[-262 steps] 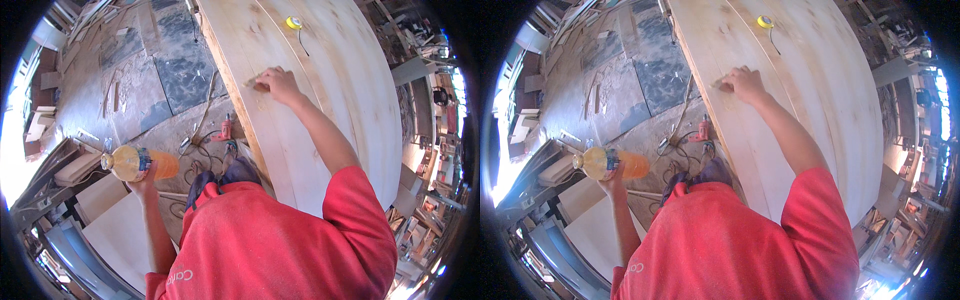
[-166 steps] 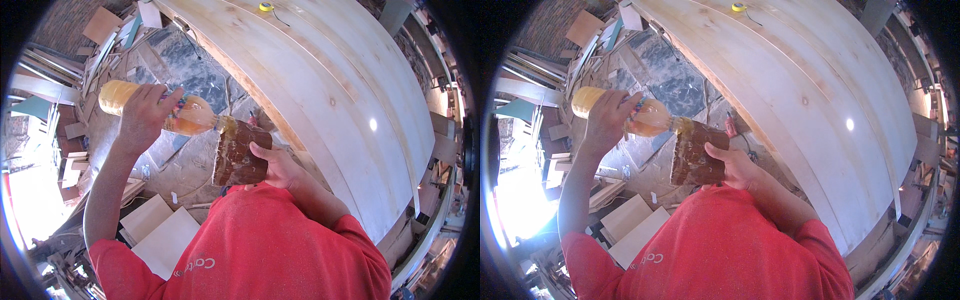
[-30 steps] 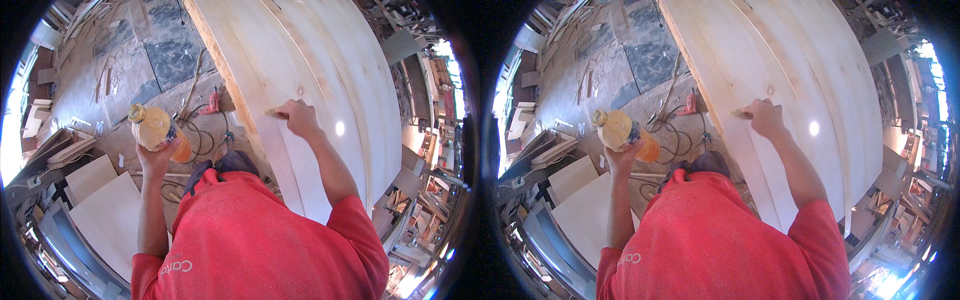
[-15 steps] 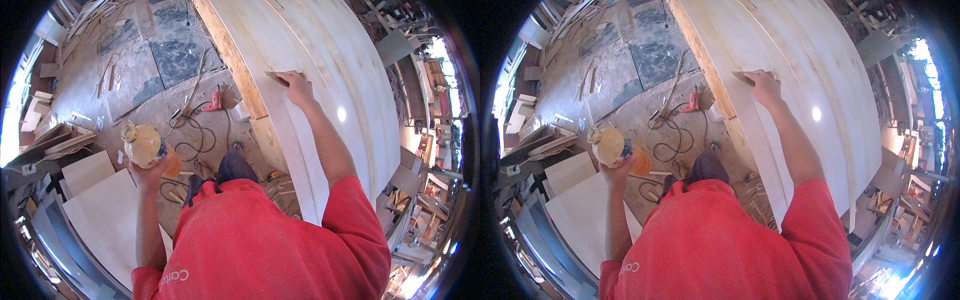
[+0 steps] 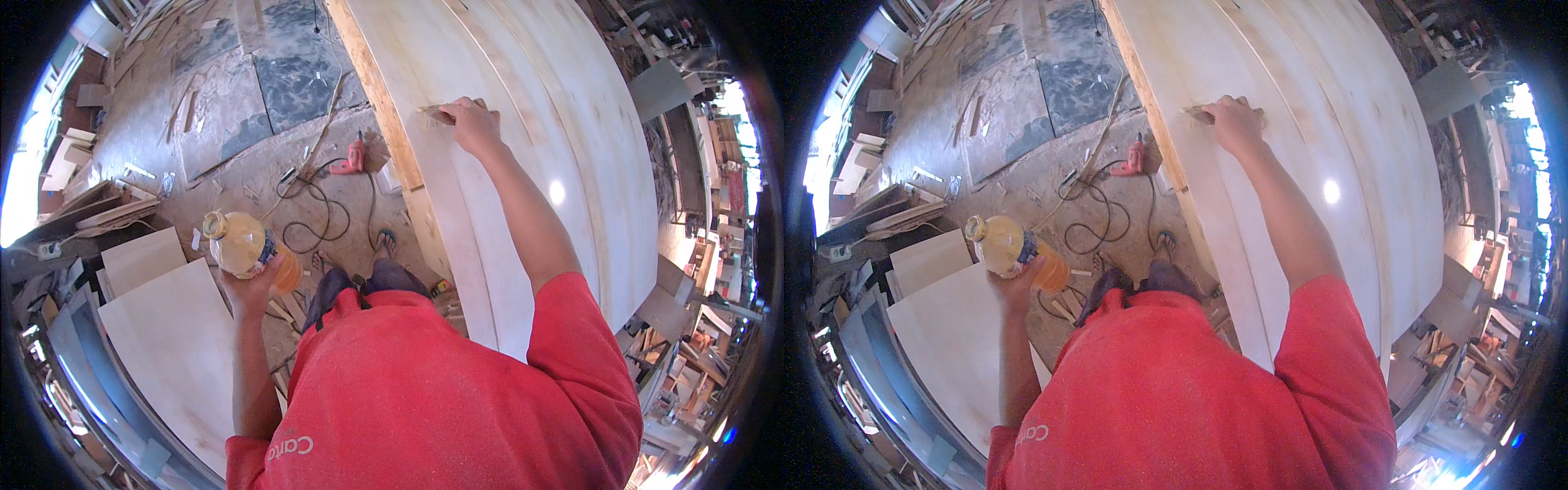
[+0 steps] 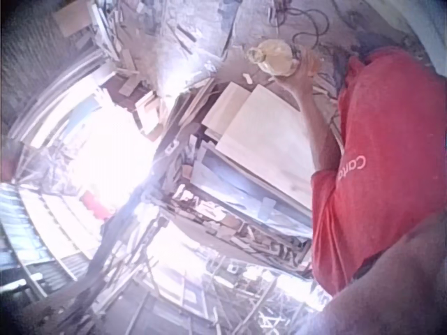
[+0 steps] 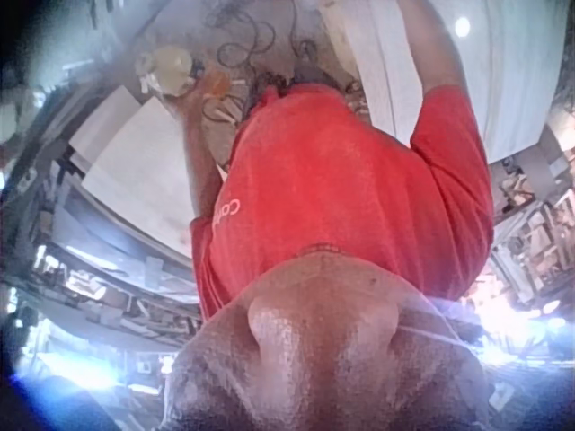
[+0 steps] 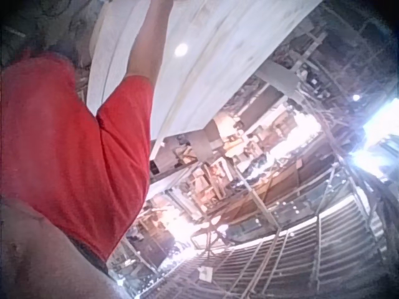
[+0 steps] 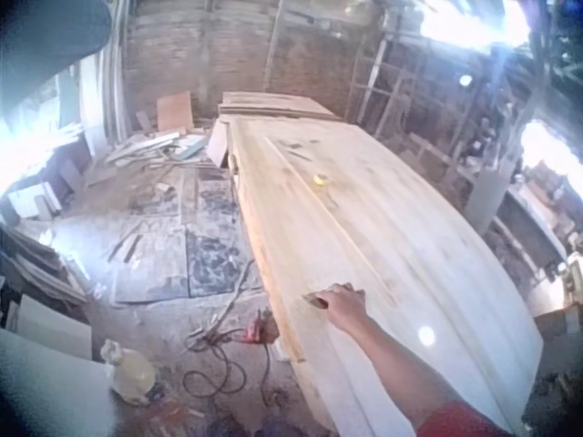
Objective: The person pours a liquid finish from a plastic bottle onto a sanding block and rubs it onto a large wooden board. They repeatedly apply the liquid and sand the surface to smooth the wood, working across the board's length and edges.
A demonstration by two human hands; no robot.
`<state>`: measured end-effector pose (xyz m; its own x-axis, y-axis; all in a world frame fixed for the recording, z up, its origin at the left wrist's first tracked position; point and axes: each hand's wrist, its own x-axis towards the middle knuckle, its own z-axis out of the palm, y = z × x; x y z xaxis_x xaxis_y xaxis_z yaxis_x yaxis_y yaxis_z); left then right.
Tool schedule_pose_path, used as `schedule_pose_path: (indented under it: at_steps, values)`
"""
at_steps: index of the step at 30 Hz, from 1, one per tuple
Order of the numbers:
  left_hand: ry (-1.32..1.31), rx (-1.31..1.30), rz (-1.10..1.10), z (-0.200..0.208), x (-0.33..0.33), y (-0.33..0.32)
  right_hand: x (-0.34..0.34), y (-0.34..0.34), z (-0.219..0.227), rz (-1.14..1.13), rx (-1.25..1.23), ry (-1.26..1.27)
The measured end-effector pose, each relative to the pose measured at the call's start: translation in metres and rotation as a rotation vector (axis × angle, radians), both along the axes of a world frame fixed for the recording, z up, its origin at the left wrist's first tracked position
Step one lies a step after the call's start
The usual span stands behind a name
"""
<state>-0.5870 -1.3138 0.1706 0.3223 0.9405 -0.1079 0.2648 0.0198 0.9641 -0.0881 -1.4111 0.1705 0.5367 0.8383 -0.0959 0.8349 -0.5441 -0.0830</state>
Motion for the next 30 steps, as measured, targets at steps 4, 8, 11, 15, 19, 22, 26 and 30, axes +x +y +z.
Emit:
schedule_pose_path:
  at_steps: [4, 8, 11, 15, 19, 22, 26, 30]
  values:
    - [0.028, 0.008, -0.026, 0.013, 0.025, -0.011, -0.014, -0.016, 0.001, -0.003, -0.104, 0.037]
    - [-0.062, -0.003, -0.058, 0.010, 0.038, -0.013, -0.049, -0.071, 0.020, 0.001, -0.217, 0.068]
    - [-0.072, 0.050, -0.098, 0.018, 0.050, -0.015, -0.069, -0.125, 0.024, -0.021, -0.225, 0.098]
    - [-0.121, -0.029, -0.144, 0.009, 0.052, -0.008, -0.065, -0.147, 0.024, 0.002, -0.207, 0.122]
    - [-0.086, -0.029, -0.165, 0.005, 0.049, -0.001, -0.031, -0.121, 0.024, -0.061, 0.083, 0.348]
    - [-0.047, 0.035, -0.160, 0.015, 0.048, 0.003, -0.019, -0.084, 0.026, -0.075, 0.250, 0.358]
    - [-0.029, 0.026, -0.084, 0.017, 0.042, 0.004, -0.007, -0.037, 0.010, -0.085, 0.150, 0.215]
    - [-0.040, 0.022, -0.016, 0.010, 0.029, 0.002, -0.005, -0.004, 0.000, -0.077, 0.036, 0.069]
